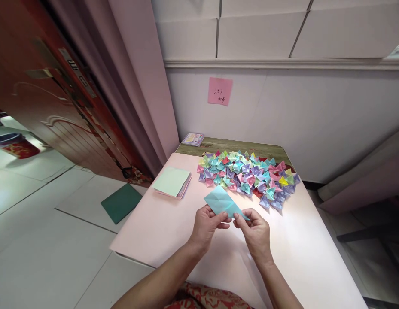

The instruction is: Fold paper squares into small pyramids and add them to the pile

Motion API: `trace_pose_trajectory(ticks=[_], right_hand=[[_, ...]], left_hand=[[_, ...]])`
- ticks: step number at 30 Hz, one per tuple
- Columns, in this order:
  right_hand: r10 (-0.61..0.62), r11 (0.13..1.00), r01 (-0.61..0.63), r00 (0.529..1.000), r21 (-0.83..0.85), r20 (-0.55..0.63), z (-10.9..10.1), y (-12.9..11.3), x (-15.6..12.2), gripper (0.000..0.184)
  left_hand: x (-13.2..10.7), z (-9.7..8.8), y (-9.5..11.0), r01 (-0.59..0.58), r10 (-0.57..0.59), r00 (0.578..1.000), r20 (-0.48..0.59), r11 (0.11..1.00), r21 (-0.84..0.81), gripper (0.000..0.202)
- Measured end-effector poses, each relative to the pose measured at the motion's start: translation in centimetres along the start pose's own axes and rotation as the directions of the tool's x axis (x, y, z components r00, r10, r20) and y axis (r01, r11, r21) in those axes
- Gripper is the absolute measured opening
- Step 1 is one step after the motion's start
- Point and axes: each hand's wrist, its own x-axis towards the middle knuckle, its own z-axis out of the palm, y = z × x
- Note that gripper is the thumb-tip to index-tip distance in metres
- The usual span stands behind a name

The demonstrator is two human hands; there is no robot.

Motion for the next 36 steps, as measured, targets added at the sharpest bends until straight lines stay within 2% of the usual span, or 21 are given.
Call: trace_pose_trajectory(ticks=[3, 5, 8, 10, 12, 14, 16, 18, 20, 23, 25, 28, 30, 33, 36], right_hand=[[0.085, 0.992, -0.086, 0.996, 0.096, 0.012, 0.0, -0.6, 0.2, 0.042], [0.153, 0.980, -0.164, 0.983, 0.113, 0.099, -0.2, -0.9, 0.5, 0.049], [0.214, 0.968, -0.236, 0.952, 0.081, 0.217, -0.4, -1.1, 0.8, 0.037], [0.225, 0.968, -0.243, 0.949, 0.059, 0.222, -0.4, -1.1, 0.8, 0.036], [0.233, 0.968, -0.245, 0.954, 0.047, 0.190, -0.4, -1.0, 0.7, 0.037], [0.236, 0.969, -0.245, 0.958, 0.038, 0.161, -0.4, -0.9, 0.5, 0.037], [0.229, 0.971, -0.237, 0.962, 0.033, 0.151, -0.3, -1.0, 0.4, 0.038], [0.221, 0.972, -0.230, 0.961, 0.037, 0.167, -0.3, -1.1, 0.4, 0.038], [0.222, 0.971, -0.235, 0.954, 0.045, 0.200, -0.2, -1.2, 0.4, 0.037], [0.226, 0.967, -0.248, 0.940, 0.055, 0.254, -0.1, -1.4, 0.3, 0.036], [0.224, 0.967, -0.248, 0.935, 0.055, 0.275, 0.0, -1.6, 0.2, 0.036], [0.212, 0.971, -0.234, 0.940, 0.054, 0.266, 0.1, -1.8, 0.1, 0.035], [0.205, 0.974, -0.221, 0.949, 0.041, 0.241, 0.1, -1.9, 0.0, 0.035], [0.202, 0.978, -0.207, 0.960, 0.008, 0.192, 0.1, -1.8, 0.1, 0.037], [0.192, 0.981, -0.196, 0.970, 0.013, 0.149, 0.1, -1.6, 0.1, 0.038]], left_hand=[[0.2, -0.3, -0.1, 0.011, -0.011, 1.000, 0.019, 1.000, 0.013, 0.040], [0.2, -0.5, -0.2, 0.024, -0.027, 0.997, 0.075, 0.999, 0.046, 0.037], [0.0, -0.7, -0.3, 0.043, -0.057, 0.987, 0.151, 0.995, 0.095, 0.035], [0.0, -0.7, -0.3, 0.028, -0.043, 0.987, 0.153, 0.995, 0.096, 0.038], [0.1, -0.6, -0.2, -0.047, 0.043, 0.996, 0.079, 0.998, 0.050, 0.041], [0.3, -0.6, 0.1, -0.158, 0.157, 0.987, -0.044, 0.987, -0.015, 0.045], [0.5, -0.7, 0.3, -0.181, 0.172, 0.978, -0.115, 0.980, -0.079, 0.044], [0.8, -0.9, 0.5, -0.083, 0.070, 0.994, -0.083, 0.983, -0.163, 0.039], [0.9, -1.1, 0.4, 0.037, -0.041, 0.999, -0.009, 0.962, -0.271, 0.034], [1.0, -1.1, 0.3, 0.156, -0.121, 0.986, 0.110, 0.903, -0.400, 0.032], [0.9, -0.8, 0.1, 0.214, -0.152, 0.973, 0.175, 0.877, -0.429, 0.034], [0.8, -0.3, -0.3, 0.224, -0.173, 0.972, 0.159, 0.890, -0.396, 0.038], [0.8, 0.0, -0.6, 0.151, -0.140, 0.989, 0.057, 0.933, -0.325, 0.036], [0.7, 0.0, -1.0, 0.001, -0.007, 0.999, -0.048, 0.992, -0.126, 0.036], [0.3, -0.3, -1.0, -0.090, 0.089, 0.995, 0.036, 0.995, 0.035, 0.041]])
